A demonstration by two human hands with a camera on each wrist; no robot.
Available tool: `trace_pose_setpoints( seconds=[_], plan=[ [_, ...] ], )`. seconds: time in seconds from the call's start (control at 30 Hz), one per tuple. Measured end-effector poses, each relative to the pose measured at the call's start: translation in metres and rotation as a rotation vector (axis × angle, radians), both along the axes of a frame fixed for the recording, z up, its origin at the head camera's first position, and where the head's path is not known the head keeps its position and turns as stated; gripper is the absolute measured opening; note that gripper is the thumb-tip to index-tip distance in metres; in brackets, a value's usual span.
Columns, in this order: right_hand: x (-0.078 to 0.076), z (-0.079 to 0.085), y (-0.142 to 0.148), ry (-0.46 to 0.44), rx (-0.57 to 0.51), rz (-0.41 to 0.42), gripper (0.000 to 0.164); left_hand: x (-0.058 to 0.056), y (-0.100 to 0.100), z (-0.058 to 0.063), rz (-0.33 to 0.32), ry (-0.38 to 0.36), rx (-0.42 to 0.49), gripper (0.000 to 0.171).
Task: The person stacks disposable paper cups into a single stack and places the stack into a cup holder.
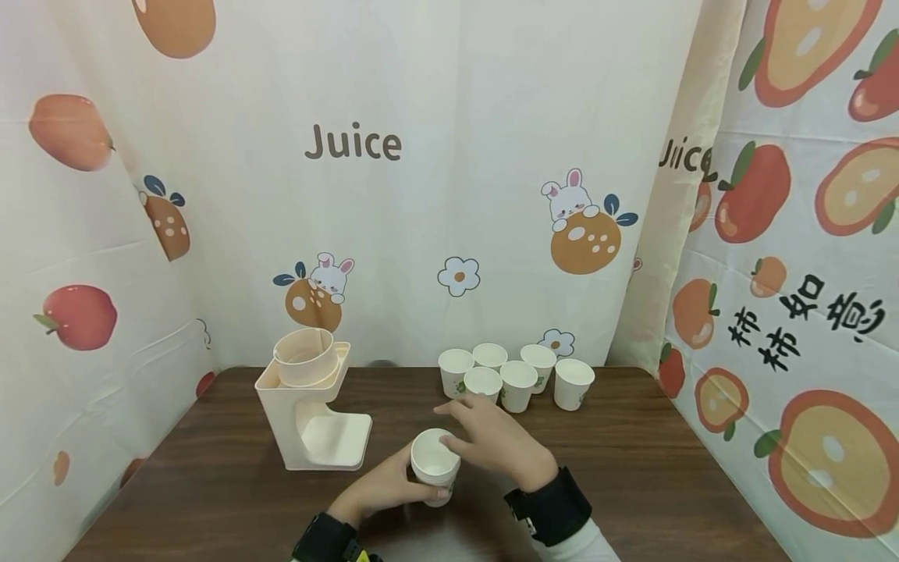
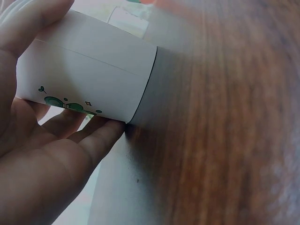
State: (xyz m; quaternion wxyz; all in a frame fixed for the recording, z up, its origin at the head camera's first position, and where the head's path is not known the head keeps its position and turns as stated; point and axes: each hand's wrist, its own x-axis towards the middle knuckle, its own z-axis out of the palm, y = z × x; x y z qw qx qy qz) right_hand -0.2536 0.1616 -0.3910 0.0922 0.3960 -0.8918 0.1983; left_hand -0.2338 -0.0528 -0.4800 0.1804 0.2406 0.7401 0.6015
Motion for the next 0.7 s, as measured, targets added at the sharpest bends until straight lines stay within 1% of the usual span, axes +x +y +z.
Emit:
trace_pose_setpoints(
  seconds=[0.07, 0.23, 0.43, 0.57, 0.7],
  plan=[
    [-0.003, -0.002, 0.003, 0.009, 0.002, -0.016, 0.039, 0.0, 0.0, -0.001, 0.006, -0.006, -0.005, 0.074],
    [-0.013, -0.007, 0.008, 0.035, -0.008, -0.055, 0.039, -0.001, 0.001, -0.002, 0.016, 0.005, -0.006, 0.075],
    [-0.026, -0.016, 0.013, 0.075, 0.014, -0.145, 0.038, -0.002, 0.001, -0.003, 0.016, 0.03, 0.0, 0.074],
    [-0.033, -0.022, 0.015, 0.063, 0.023, -0.211, 0.042, -0.002, 0.001, -0.003, 0.018, 0.031, 0.0, 0.075],
    [-0.039, -0.027, 0.015, 0.062, 0.018, -0.237, 0.042, -0.002, 0.001, -0.003, 0.021, 0.022, -0.005, 0.076]
  ],
)
